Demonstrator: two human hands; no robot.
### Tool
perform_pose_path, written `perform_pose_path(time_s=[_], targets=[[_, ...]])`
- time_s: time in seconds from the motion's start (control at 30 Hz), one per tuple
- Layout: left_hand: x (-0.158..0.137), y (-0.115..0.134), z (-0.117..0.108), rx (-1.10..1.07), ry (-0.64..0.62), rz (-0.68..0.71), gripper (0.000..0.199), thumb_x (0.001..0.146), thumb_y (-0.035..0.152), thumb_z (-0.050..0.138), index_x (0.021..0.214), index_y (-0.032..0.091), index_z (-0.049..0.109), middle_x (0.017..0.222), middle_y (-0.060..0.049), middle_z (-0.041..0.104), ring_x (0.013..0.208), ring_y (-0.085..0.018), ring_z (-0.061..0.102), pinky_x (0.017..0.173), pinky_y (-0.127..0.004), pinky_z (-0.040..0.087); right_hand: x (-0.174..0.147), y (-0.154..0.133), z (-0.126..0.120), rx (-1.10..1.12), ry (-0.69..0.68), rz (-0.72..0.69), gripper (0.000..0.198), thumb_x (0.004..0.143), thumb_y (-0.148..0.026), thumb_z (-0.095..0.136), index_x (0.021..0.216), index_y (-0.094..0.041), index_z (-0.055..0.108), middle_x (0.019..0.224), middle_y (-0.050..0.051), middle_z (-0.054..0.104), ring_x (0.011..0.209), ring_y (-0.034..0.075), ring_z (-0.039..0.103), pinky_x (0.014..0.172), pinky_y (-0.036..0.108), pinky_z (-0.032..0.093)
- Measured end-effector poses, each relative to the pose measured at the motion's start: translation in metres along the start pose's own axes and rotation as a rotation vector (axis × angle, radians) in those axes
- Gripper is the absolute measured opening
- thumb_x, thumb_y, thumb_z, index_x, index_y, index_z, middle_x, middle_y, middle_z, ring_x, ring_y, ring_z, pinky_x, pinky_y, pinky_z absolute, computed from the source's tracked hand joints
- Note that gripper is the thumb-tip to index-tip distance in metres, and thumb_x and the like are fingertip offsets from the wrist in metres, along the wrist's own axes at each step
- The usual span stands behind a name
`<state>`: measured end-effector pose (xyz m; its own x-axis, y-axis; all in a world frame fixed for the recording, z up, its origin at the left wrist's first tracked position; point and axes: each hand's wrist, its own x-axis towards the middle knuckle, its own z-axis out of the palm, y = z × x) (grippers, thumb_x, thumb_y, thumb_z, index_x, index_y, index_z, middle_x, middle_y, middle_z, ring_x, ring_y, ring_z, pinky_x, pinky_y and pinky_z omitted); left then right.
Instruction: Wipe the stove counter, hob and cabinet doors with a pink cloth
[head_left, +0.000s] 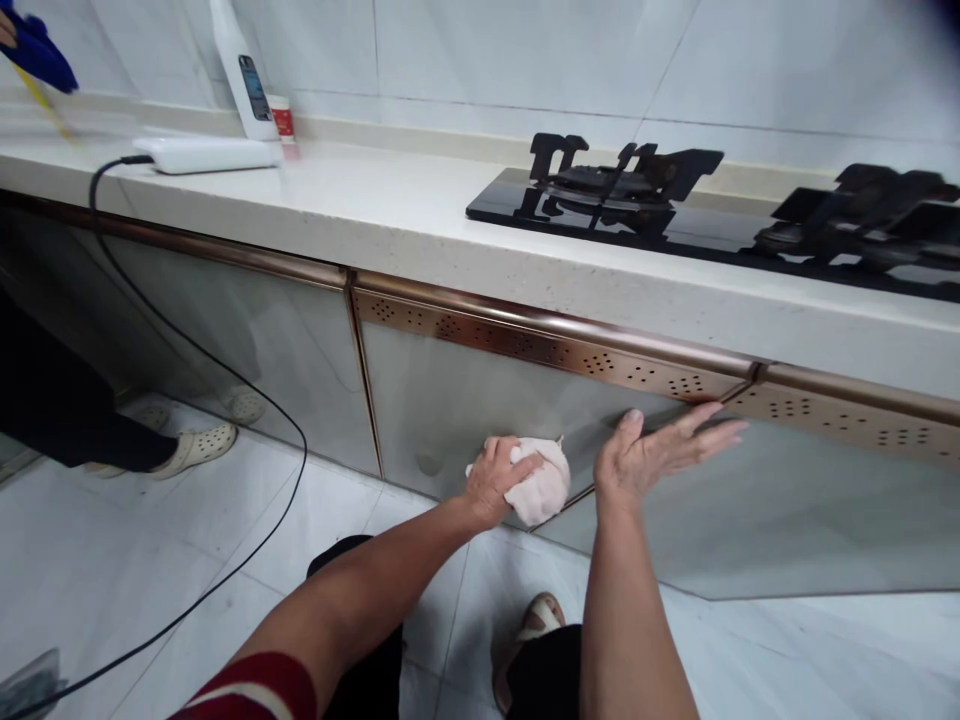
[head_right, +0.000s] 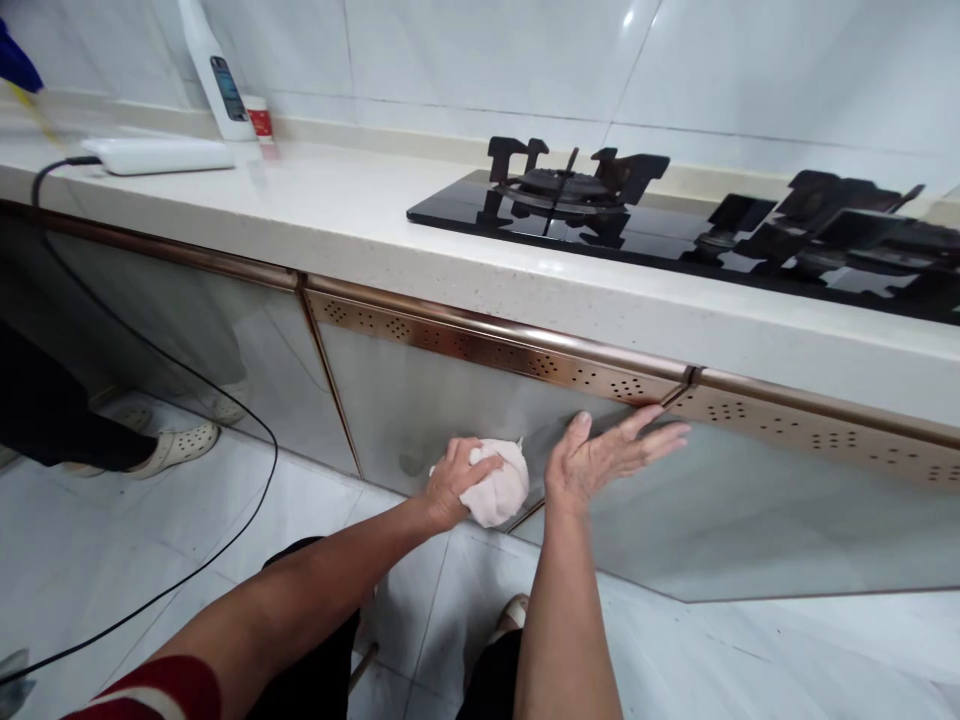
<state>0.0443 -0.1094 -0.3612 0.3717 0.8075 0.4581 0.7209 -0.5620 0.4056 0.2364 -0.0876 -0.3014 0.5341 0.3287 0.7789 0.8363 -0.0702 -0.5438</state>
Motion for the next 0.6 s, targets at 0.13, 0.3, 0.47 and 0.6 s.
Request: perform_pose_path(time_s=[0.13,0.3,0.47,0.6], targets=[[0.014,0.004,-0.011,-0.083,0.265,0.078,0.032,0.090,0.035,0.074,0.121,0.035,0.070,0.129,-0.008,0.053,0.121,-0.025,0.054,0.096,-0.034,0.055,0.000,-0.001,0.001,-0.021,0.009,0.026,0.090,0.100,-0.071,0.027,0.167,-0.014,0.015,0.171,0.026,0.004,0.159,0.040,-0.002,0.120,0.074,0.013],[0.049,-0.026,-0.053,-0.172,0.707,-0.185,0.041,0.085,0.028,0.075,0.124,0.025,0.061,0.137,-0.012,0.043,0.129,-0.028,0.053,0.111,-0.041,0.048,0.001,-0.007,0.002,-0.028,-0.016,0.040,0.090,0.100,-0.070,0.025,0.167,-0.012,0.012,0.170,0.026,0.001,0.159,0.040,-0.005,0.120,0.074,0.013],[0.060,-0.053,-0.081,-0.223,0.957,-0.512,0.037,0.086,0.020,0.070,0.119,0.019,0.054,0.131,-0.016,0.049,0.133,-0.028,0.050,0.120,-0.045,0.040,0.001,-0.009,0.001,-0.024,-0.022,0.062,0.088,0.100,-0.070,0.023,0.167,-0.014,0.010,0.170,0.025,0.002,0.159,0.040,-0.004,0.118,0.076,0.013],[0.052,-0.074,-0.082,-0.335,0.886,-0.671,0.047,0.083,0.020,0.073,0.125,0.019,0.052,0.137,-0.017,0.052,0.135,-0.026,0.049,0.122,-0.042,0.036,0.001,-0.009,-0.002,-0.025,-0.031,0.058,0.090,0.100,-0.070,0.024,0.167,-0.011,0.012,0.170,0.027,0.002,0.159,0.040,-0.004,0.120,0.073,0.013]])
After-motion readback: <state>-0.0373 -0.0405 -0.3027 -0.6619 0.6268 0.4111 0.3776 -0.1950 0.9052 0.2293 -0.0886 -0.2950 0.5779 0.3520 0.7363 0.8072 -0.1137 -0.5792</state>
